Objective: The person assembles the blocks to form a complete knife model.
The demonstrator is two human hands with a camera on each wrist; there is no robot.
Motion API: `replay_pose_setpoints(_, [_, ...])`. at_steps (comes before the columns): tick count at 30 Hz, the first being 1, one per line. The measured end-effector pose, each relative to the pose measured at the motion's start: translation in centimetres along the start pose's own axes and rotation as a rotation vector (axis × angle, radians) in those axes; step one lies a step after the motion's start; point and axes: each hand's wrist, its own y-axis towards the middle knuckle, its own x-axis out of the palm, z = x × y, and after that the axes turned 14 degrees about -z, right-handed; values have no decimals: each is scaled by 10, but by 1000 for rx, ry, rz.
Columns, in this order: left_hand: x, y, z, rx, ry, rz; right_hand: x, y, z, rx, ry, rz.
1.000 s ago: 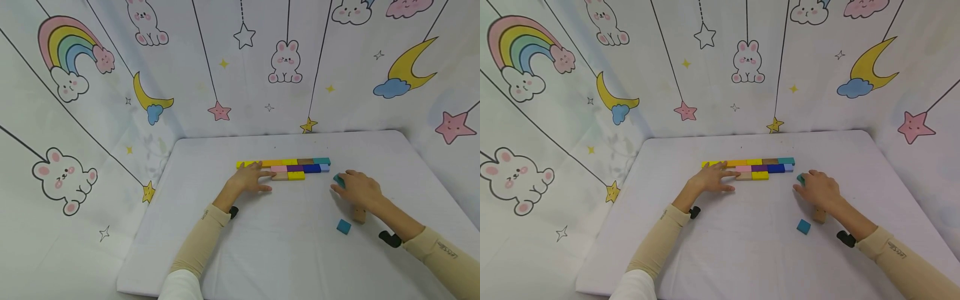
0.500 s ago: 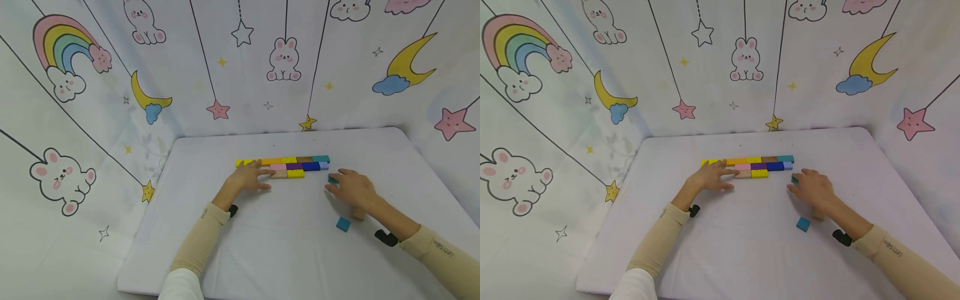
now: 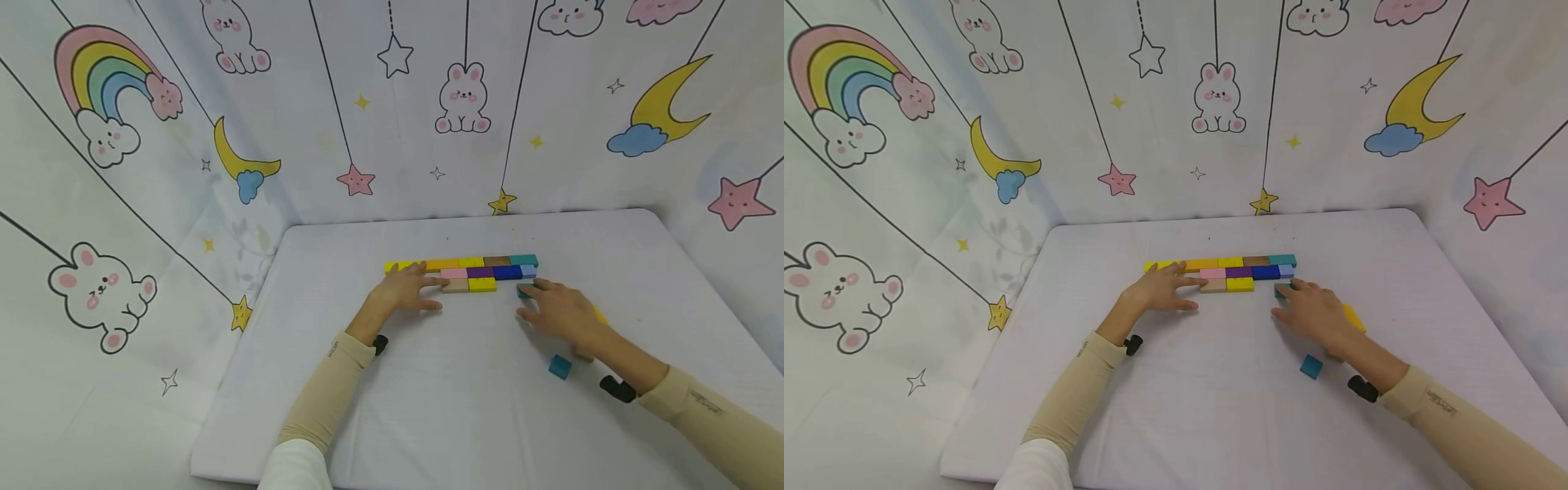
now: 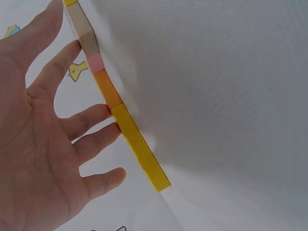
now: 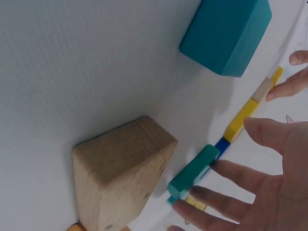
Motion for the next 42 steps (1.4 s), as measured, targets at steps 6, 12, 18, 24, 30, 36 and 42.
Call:
replay_pose_setpoints(6, [-1,1,0,4,-5,-13,2,4,-4,-9,38,-16])
replay_pose_setpoints(12, [-1,1,1,9,-6,-15,4,7,-8,-14,41,-20])
replay_pose_setpoints(18, [-1,0,1,4,-8,-19,3,9,-13,-24,44,-29])
replay_pose_setpoints(24, [-1,1,0,-5,-14,-20,4,13,-13,-27,28,-35])
replay_pose_setpoints(30, [-1,1,-1,-8,-17,-23,4,16,-16,-39,14,-30])
replay_pose_setpoints(36, [-1,1,-1,-9,-31,-28,4,17,-21,-40,-2,-18])
replay_pose_setpoints(42, [0,1,-1,-10,-23,-23,5,21,-23,-33,-4,-21])
